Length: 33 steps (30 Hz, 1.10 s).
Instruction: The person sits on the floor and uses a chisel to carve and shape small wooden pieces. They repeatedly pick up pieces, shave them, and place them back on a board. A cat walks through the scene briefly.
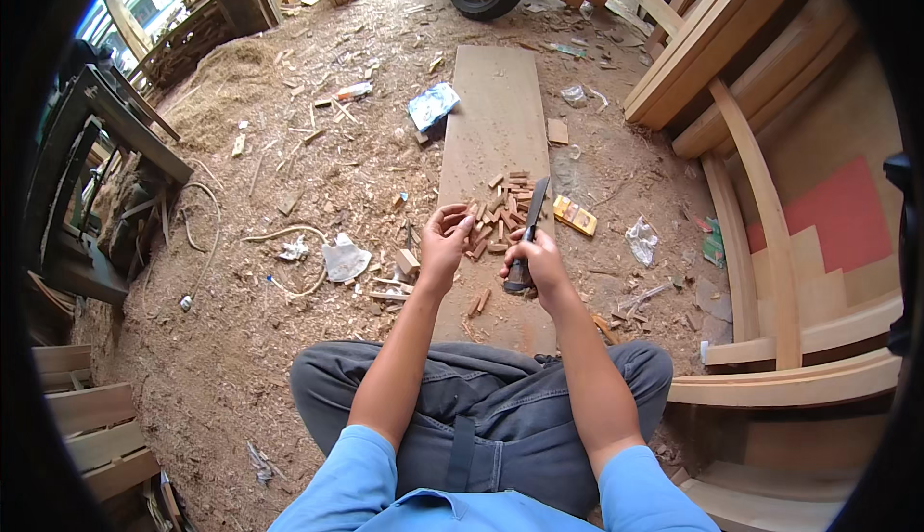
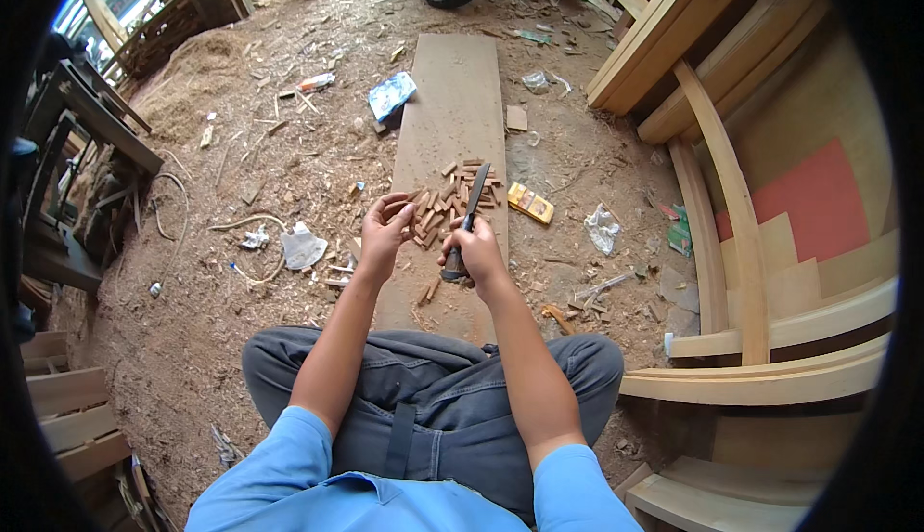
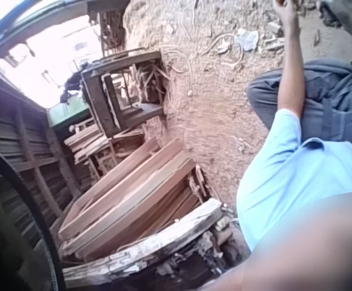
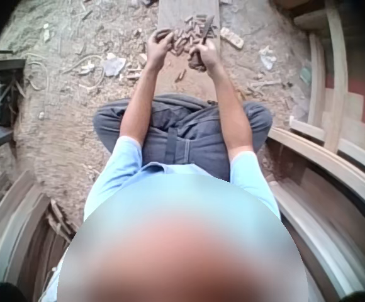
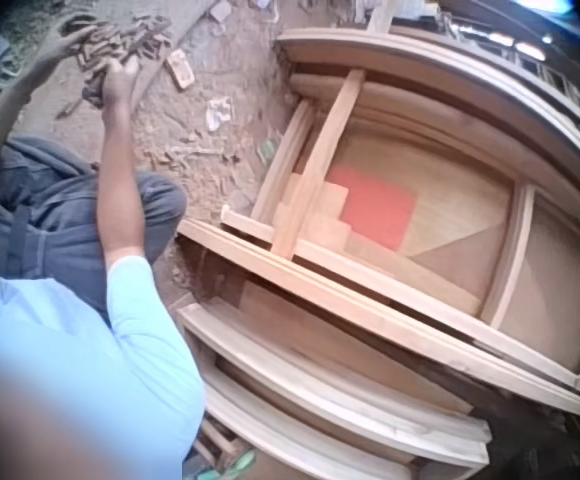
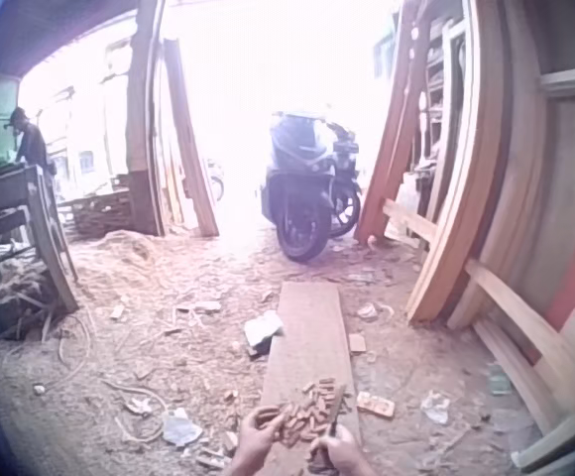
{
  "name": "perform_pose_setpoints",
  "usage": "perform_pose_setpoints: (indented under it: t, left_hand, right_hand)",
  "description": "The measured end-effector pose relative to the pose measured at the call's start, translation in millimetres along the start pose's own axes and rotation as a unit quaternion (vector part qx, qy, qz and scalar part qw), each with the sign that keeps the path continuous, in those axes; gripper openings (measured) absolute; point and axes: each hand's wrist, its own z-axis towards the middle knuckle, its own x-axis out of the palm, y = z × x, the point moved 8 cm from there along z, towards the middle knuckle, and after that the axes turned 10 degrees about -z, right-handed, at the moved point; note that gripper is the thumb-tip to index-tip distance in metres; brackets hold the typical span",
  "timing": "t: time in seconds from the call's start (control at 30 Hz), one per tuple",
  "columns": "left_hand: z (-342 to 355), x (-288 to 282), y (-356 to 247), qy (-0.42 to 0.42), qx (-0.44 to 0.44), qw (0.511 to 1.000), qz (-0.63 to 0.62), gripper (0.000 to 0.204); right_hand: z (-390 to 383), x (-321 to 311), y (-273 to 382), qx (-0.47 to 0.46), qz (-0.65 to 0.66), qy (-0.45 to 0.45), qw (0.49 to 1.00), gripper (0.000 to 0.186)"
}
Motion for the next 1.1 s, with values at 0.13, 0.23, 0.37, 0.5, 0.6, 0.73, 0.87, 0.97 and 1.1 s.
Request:
perform_pose_setpoints:
  t: [0.13, 0.23, 0.37, 0.5, 0.6, 0.73, 0.87, 0.97, 1.1]
  left_hand:
    - [-21, 6, -55, -0.001, -0.015, 0.99, -0.138, 0.03]
    - [-40, 12, -97, 0.031, 0.018, 0.979, -0.199, 0.033]
    - [-55, 20, -137, 0.06, 0.076, 0.969, -0.228, 0.032]
    - [-77, 24, -143, 0.057, 0.144, 0.972, -0.179, 0.028]
    - [-88, 33, -131, 0.063, 0.158, 0.975, -0.146, 0.03]
    - [-91, 49, -112, 0.087, 0.141, 0.979, -0.119, 0.033]
    - [-93, 61, -102, 0.123, 0.134, 0.982, -0.054, 0.035]
    - [-91, 70, -83, 0.169, 0.042, 0.983, -0.053, 0.026]
    - [-94, 72, -91, 0.154, 0.098, 0.983, -0.036, 0.023]
  right_hand:
    - [-40, 27, 37, -0.089, -0.056, 0.093, 0.99, 0.043]
    - [-62, 41, 53, -0.103, -0.044, 0.126, 0.986, 0.042]
    - [-80, 46, 79, -0.171, -0.061, 0.116, 0.976, 0.029]
    - [-93, 50, 85, -0.202, -0.027, 0.07, 0.977, 0.03]
    - [-95, 50, 85, -0.217, 0.015, 0.027, 0.976, 0.035]
    - [-87, 38, 79, -0.189, 0.061, -0.028, 0.98, 0.038]
    - [-83, 23, 85, -0.215, 0.101, -0.057, 0.97, 0.035]
    - [-82, 17, 90, -0.229, 0.078, -0.057, 0.969, 0.033]
    - [-82, 17, 91, -0.209, 0.062, -0.046, 0.975, 0.032]
